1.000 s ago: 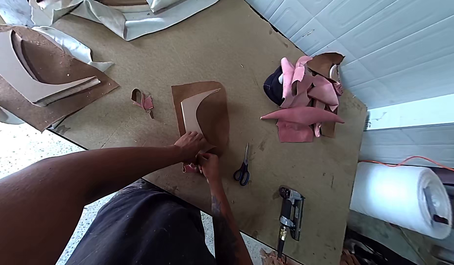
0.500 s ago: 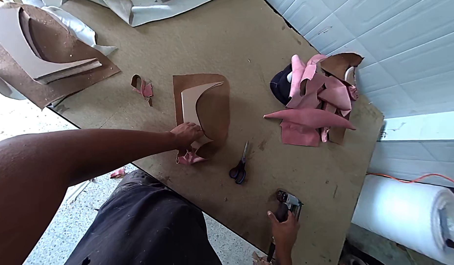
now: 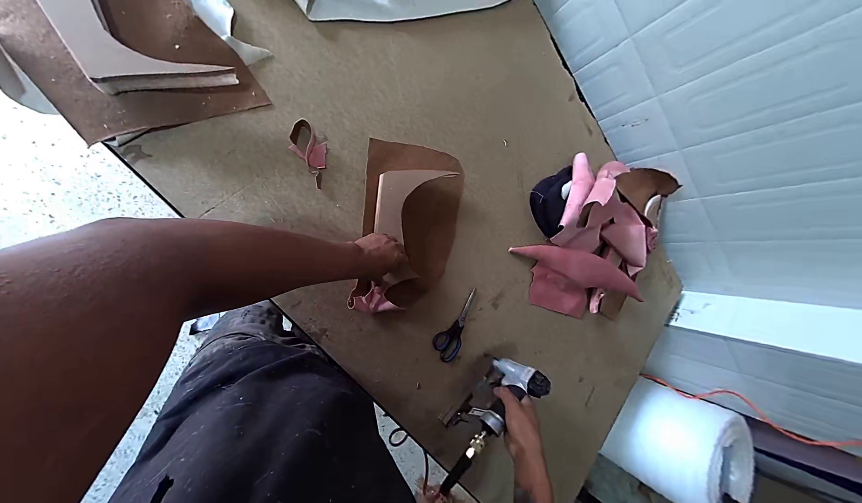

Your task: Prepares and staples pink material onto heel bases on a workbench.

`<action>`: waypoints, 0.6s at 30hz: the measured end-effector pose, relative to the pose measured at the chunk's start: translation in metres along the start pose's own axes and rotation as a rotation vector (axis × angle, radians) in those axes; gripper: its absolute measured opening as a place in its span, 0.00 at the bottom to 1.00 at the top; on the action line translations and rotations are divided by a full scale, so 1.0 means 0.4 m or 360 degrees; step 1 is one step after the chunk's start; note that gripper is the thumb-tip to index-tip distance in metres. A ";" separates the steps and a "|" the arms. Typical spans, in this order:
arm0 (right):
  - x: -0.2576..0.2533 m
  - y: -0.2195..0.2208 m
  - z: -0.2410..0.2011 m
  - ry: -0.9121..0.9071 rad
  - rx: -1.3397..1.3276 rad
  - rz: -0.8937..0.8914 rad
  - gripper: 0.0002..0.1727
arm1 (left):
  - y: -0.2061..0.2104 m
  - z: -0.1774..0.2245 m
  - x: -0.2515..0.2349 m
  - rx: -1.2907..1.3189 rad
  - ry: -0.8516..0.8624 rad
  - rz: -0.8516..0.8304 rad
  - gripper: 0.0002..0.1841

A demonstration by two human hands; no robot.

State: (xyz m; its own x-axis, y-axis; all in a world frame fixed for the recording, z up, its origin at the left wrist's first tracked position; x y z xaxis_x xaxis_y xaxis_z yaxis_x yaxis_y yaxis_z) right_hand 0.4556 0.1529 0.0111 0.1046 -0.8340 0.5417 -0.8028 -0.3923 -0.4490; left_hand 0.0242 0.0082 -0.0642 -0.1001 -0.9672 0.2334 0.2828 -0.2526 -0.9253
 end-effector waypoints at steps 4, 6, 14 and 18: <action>0.115 0.276 -0.163 -0.0410 0.0443 -0.0670 0.21 | -0.004 -0.002 0.006 0.0039 -0.0029 -0.0014 0.26; 0.166 0.388 -0.210 -0.0589 0.0704 -0.0858 0.18 | -0.002 0.000 0.003 0.0048 -0.0032 0.0002 0.25; 0.230 0.637 -0.278 -0.1244 0.2026 -0.1468 0.28 | 0.007 0.002 0.005 0.0094 -0.0058 0.0065 0.18; 0.219 0.662 -0.295 -0.1263 0.2088 -0.1510 0.27 | 0.005 -0.002 0.007 0.0091 -0.0060 0.0080 0.17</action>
State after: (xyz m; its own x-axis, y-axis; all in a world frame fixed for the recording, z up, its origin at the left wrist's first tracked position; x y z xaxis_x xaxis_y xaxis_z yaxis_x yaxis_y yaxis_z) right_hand 0.1830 0.0217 0.0234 0.7465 0.0209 0.6651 0.5887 -0.4868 -0.6454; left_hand 0.0237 0.0049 -0.0657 -0.0488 -0.9787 0.1992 0.3406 -0.2038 -0.9178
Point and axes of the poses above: each hand's wrist, its own x-axis away from the middle knuckle, its own y-axis out of the palm, z = x × y, the point moved 6 cm from there along -x, towards the middle knuckle, and after that the axes turned 12 degrees about -x, right-handed, at the moved point
